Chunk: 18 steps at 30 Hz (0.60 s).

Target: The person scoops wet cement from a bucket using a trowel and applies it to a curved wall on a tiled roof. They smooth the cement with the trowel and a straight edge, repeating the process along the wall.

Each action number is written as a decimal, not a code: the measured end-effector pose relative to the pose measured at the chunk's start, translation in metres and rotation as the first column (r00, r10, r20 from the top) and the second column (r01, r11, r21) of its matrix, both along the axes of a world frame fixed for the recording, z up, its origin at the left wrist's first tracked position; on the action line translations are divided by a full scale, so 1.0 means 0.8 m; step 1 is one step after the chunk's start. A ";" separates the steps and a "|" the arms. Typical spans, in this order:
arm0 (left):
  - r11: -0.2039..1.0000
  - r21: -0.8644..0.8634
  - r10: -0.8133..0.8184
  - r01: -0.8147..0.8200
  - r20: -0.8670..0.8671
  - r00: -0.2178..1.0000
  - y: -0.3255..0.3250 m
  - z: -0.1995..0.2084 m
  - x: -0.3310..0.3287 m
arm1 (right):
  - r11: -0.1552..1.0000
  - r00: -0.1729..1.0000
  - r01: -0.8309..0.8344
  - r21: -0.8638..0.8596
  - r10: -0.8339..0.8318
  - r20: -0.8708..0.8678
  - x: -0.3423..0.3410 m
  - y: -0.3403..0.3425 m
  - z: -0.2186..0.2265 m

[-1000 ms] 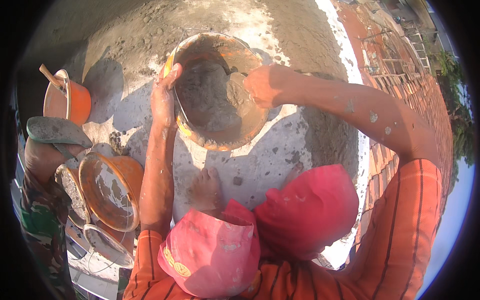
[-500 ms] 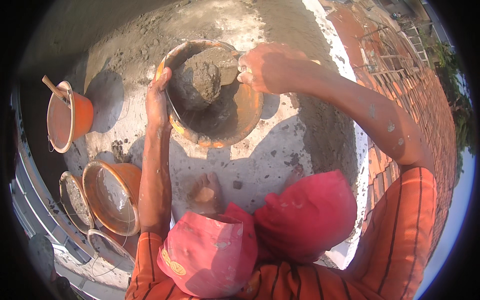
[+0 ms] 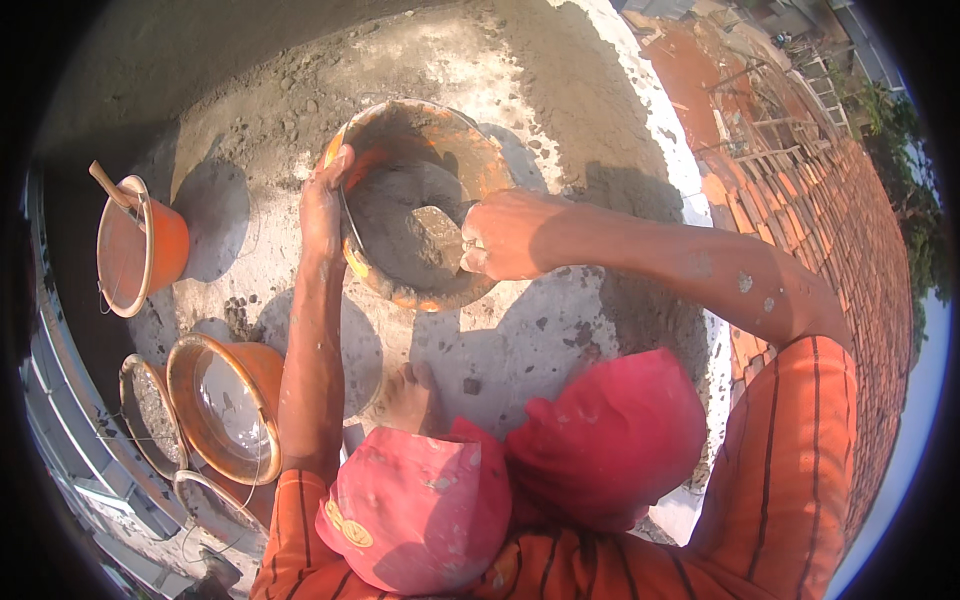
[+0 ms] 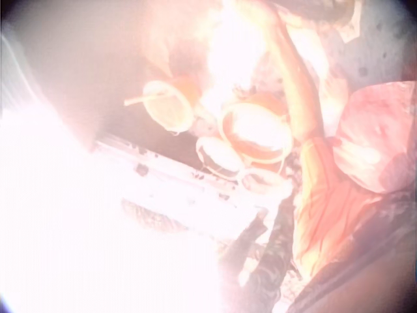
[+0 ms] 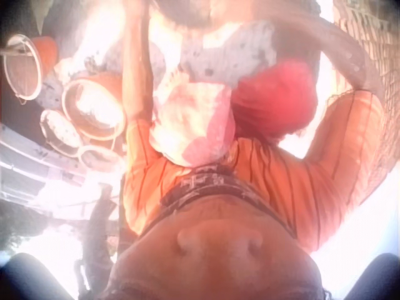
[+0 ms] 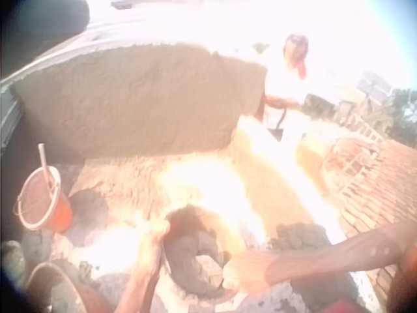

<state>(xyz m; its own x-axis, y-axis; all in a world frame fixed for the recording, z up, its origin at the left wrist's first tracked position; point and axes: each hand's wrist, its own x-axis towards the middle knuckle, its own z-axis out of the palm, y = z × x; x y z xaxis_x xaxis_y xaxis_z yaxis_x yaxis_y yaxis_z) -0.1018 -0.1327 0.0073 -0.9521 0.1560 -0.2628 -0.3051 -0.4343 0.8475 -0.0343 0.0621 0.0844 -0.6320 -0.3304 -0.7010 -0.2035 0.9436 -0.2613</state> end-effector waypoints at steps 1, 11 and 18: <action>0.999 0.013 -0.031 0.031 0.038 0.999 0.002 0.002 -0.005 | 1.000 0.999 -0.001 0.017 0.002 -0.038 -0.005 0.001 0.019; 0.993 0.100 -0.072 0.063 0.089 0.993 -0.013 0.016 0.001 | 0.951 0.888 -0.085 0.296 0.207 -0.411 -0.046 0.010 -0.023; 0.999 0.039 -0.020 0.018 0.058 0.998 -0.021 -0.001 0.008 | 0.969 0.944 -0.199 0.148 0.230 -0.237 -0.011 -0.011 -0.041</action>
